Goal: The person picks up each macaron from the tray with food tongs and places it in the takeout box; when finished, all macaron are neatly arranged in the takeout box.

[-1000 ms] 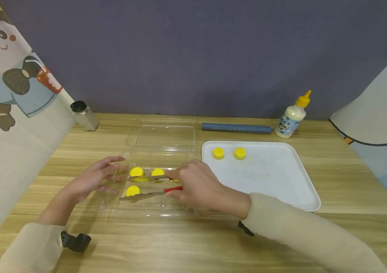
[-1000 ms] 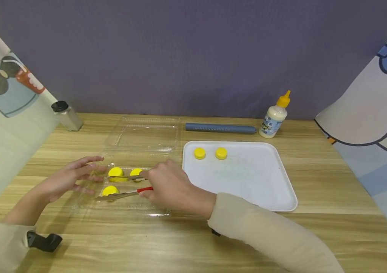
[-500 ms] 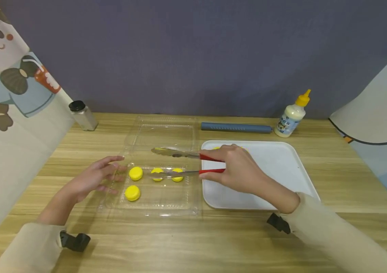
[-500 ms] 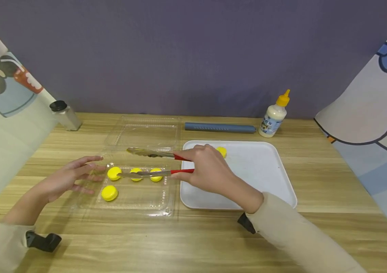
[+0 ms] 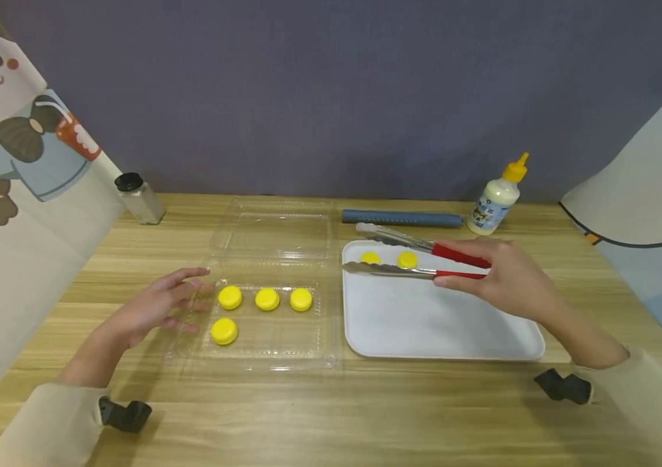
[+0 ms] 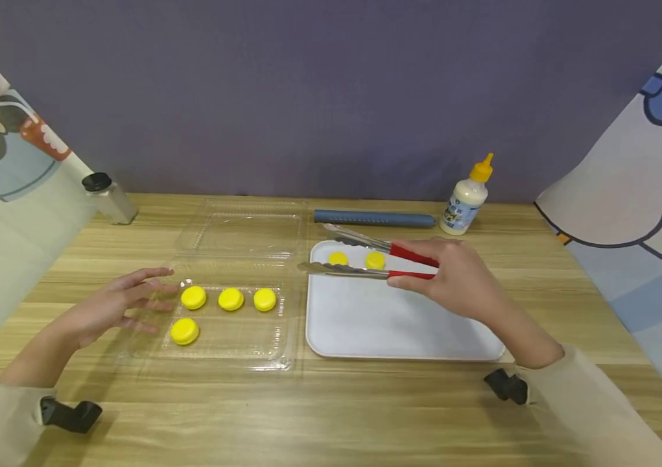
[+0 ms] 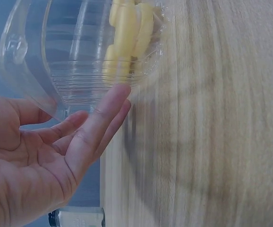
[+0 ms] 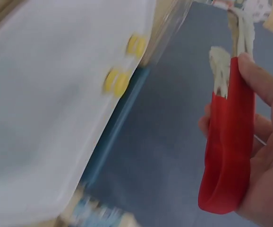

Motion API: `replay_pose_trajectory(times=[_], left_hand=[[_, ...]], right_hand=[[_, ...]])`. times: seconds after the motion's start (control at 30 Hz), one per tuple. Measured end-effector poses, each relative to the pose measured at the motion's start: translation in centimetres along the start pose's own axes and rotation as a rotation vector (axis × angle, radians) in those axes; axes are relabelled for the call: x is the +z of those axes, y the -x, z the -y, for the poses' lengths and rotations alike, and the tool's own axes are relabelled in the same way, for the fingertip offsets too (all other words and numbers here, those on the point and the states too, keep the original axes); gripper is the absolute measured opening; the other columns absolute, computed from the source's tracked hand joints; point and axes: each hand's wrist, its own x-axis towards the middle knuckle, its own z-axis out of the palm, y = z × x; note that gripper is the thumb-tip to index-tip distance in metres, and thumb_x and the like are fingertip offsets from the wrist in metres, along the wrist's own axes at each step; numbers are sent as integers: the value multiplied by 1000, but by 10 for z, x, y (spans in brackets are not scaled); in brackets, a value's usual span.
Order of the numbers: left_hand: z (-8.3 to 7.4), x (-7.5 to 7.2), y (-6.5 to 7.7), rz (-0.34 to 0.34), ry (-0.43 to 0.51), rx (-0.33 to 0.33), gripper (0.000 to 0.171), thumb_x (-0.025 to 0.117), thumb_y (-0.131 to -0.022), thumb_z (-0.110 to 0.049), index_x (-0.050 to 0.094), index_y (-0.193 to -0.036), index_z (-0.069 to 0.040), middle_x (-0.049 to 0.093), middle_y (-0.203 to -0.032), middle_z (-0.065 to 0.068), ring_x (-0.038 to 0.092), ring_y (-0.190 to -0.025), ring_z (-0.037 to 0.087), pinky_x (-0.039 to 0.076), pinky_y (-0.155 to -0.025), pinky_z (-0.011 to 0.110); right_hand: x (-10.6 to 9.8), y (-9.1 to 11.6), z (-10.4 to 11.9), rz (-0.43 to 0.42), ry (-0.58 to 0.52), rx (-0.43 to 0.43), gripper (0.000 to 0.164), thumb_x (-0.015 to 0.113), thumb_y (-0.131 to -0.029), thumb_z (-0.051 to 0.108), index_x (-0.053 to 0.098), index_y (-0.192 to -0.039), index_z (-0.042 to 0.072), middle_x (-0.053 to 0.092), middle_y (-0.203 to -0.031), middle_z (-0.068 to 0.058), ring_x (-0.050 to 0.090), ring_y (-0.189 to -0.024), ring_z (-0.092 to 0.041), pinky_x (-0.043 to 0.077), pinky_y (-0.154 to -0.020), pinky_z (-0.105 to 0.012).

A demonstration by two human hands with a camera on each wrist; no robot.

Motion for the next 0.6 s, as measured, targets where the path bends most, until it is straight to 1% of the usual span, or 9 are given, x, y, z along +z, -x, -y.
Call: replay_pose_trajectory(times=[0.1,0.27,0.33,0.5,0.6], left_hand=[[0,0,0,0,2,3,59,35,-112,-24,13,-159,4,25,-157,38,42,-135,55,61,-84,49],[1,0,-1,1,0,6,58,34,-112,-23,12,-159,4,25,-156,38,42,-135,55,61,-84,49],[1,0,0,1,-2,7,58,35,-112,-23,13,-159,4,25,-156,38,42,-135,55,61,-84,49],[1,0,0,2,-3,8,59,35,-112,-24,13,-159,4,25,-156,39,42,-135,55,61,-84,49],[1,0,0,1,0,9,59,35,-112,-24,13,-158,5,26,-155,39,42,-134,55,61,-84,50]], right_hand=[[-8,5,-20,1,28,47,65,87,-81,36,66,-136,8,71,-117,-21,63,-89,-29,49,-60,-33],[-15,12,-50,-2,64,90,66,87,-82,35,64,-138,8,68,-119,-27,61,-91,-34,47,-60,-32],[-17,13,-58,6,63,116,67,87,-82,35,64,-138,7,67,-120,-29,60,-90,-34,45,-59,-31],[-17,13,-73,41,60,180,68,86,-83,36,62,-140,6,68,-113,-28,53,-80,-29,38,-53,-28],[-14,11,-81,71,81,188,69,85,-83,36,61,-140,4,68,-108,-27,51,-74,-26,35,-52,-29]])
